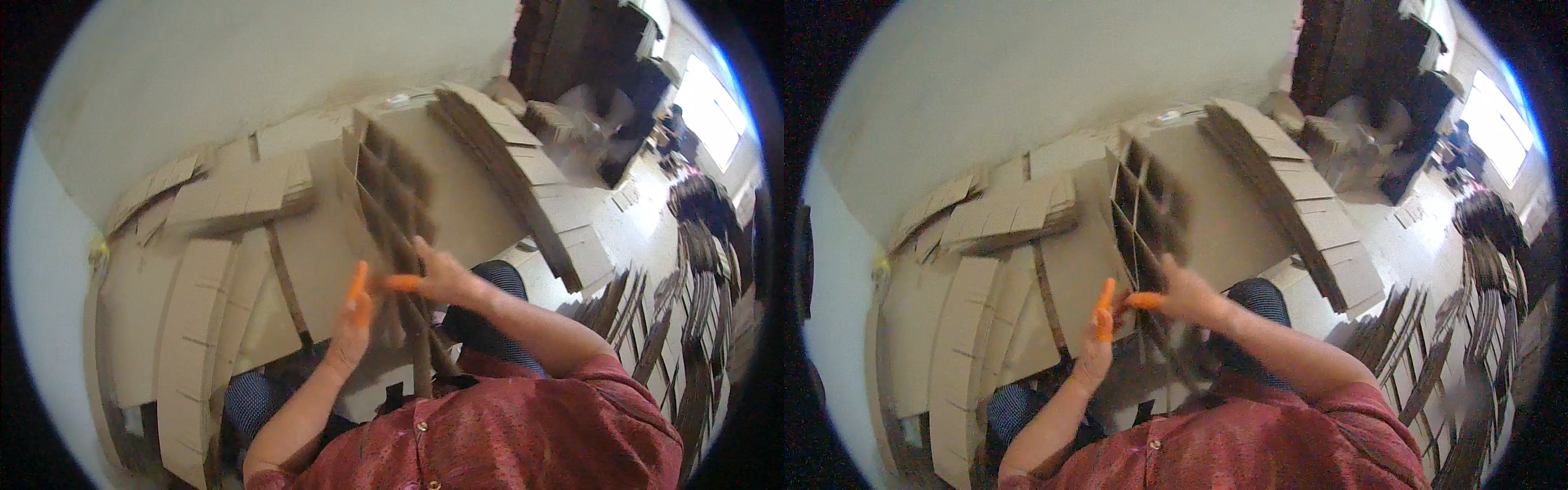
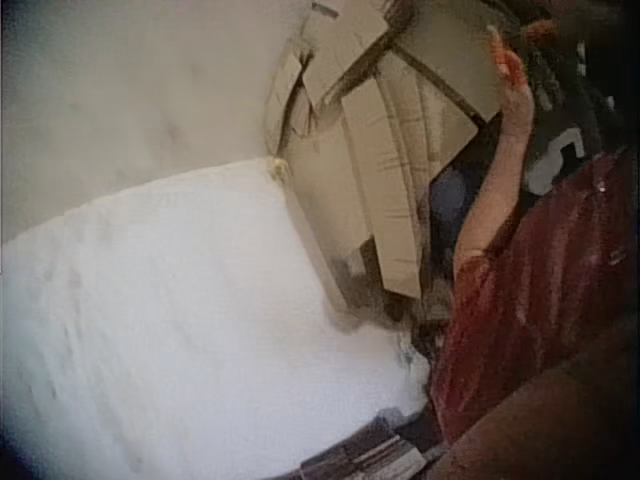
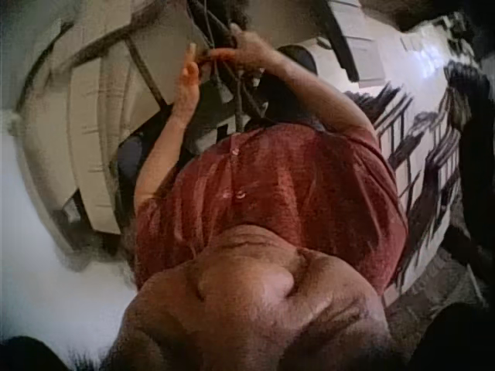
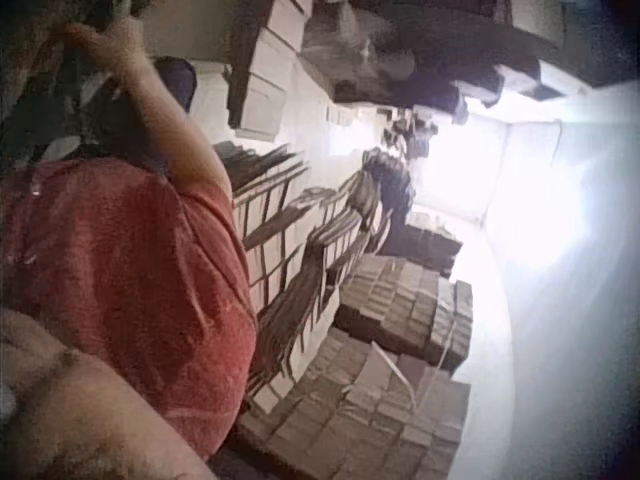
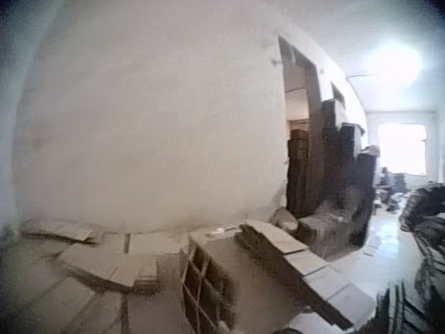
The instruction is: The person sits on the floor and repeatedly folds pre-cut cardboard pieces into a grid-like structure, then stacks the finished pieces on the floor.
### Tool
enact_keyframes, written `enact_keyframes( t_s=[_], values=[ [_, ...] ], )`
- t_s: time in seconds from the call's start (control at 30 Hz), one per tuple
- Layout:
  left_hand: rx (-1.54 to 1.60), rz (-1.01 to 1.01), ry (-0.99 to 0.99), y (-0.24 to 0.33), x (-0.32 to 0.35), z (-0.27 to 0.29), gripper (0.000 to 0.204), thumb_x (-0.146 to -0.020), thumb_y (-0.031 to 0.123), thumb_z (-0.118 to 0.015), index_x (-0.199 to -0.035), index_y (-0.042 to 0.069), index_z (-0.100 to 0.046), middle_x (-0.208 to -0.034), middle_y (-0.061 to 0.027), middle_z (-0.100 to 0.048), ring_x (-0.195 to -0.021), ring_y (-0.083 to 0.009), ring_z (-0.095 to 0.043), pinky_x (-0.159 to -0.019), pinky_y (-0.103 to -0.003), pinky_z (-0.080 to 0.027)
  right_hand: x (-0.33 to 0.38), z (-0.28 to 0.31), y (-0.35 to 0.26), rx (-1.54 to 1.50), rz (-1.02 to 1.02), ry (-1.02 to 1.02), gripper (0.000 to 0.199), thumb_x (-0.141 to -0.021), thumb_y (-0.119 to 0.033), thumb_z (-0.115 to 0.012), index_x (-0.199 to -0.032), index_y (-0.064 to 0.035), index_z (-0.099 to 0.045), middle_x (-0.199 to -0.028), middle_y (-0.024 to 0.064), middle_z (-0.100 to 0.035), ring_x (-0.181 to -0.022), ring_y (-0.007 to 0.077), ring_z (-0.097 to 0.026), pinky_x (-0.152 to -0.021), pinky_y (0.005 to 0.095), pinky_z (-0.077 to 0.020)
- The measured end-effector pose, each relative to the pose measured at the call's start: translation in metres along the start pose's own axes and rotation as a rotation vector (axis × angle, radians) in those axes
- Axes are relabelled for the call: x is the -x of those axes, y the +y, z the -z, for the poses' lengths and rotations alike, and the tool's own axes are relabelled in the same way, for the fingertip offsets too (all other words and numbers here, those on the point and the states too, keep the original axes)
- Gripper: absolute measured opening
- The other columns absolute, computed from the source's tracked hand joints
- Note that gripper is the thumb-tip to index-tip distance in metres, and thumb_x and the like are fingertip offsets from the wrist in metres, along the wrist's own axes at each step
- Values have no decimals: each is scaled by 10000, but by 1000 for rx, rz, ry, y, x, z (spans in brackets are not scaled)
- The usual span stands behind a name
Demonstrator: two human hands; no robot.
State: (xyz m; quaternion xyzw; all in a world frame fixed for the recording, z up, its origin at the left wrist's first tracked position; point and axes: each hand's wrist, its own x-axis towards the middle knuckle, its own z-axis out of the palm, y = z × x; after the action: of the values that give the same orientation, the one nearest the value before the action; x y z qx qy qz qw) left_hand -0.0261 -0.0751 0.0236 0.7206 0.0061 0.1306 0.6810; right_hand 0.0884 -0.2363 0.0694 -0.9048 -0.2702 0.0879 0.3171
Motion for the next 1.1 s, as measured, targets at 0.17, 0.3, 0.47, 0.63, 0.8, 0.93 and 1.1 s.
enact_keyframes(
  t_s=[0.17,0.3,0.47,0.63,0.8,0.93,1.1],
  values=[
    [65,42,-157,-35,2,-33,734,-977,560,-302,-1488,46,-193,-1360,-168,-476,-1251,-207,-438,-1082,-328,-280,-13,-1,42,-371,94,72,391,-805,-88,-605,-1176,24,-555,-992,140,-662,-956,137,-574,-824,314,-476],
    [-331,104,-135,-35,-7,-12,566,-1001,325,-415,-1445,0,-282,-1269,-178,-564,-1193,-258,-512,-1017,-355,-370,8,69,12,-356,171,101,432,-754,15,-533,-1185,45,-549,-999,149,-663,-937,113,-548,-826,301,-471],
    [-283,82,-18,-77,-6,-2,448,-966,245,-504,-1353,24,-458,-1175,-177,-622,-1083,-265,-594,-939,-350,-438,25,164,7,234,338,620,590,-778,57,-453,-1364,21,-393,-1304,266,-495,-1192,362,-525,-994,342,-413],
    [-513,-151,-92,-89,0,7,401,-914,175,-588,-1288,46,-529,-1107,-171,-644,-1016,-302,-616,-908,-361,-461,2,198,41,617,160,655,569,-769,101,-476,-1325,5,-398,-1294,262,-469,-1154,421,-483,-989,436,-409],
    [-537,-170,-61,-70,-3,10,407,-886,141,-612,-1279,57,-543,-1111,-194,-626,-1011,-345,-597,-891,-383,-468,-31,162,193,710,-222,296,400,-828,-27,-494,-1226,-12,-457,-1202,260,-510,-1116,407,-512,-942,480,-422],
    [-749,-186,134,-62,-25,46,426,-881,121,-603,-1293,48,-527,-1187,-201,-594,-1095,-351,-558,-930,-389,-451,-13,176,239,796,-219,227,547,-771,-152,-663,-1257,-33,-441,-1261,245,-489,-1229,410,-437,-984,508,-393],
    [-1055,-196,399,-51,-91,137,574,-882,128,-608,-1395,29,-373,-1442,-180,-358,-1310,-360,-352,-1069,-410,-337,-6,143,130,724,-69,386,573,-796,-17,-594,-1345,-24,-430,-1387,214,-440,-1297,406,-383,-1080,473,-310]
  ],
)
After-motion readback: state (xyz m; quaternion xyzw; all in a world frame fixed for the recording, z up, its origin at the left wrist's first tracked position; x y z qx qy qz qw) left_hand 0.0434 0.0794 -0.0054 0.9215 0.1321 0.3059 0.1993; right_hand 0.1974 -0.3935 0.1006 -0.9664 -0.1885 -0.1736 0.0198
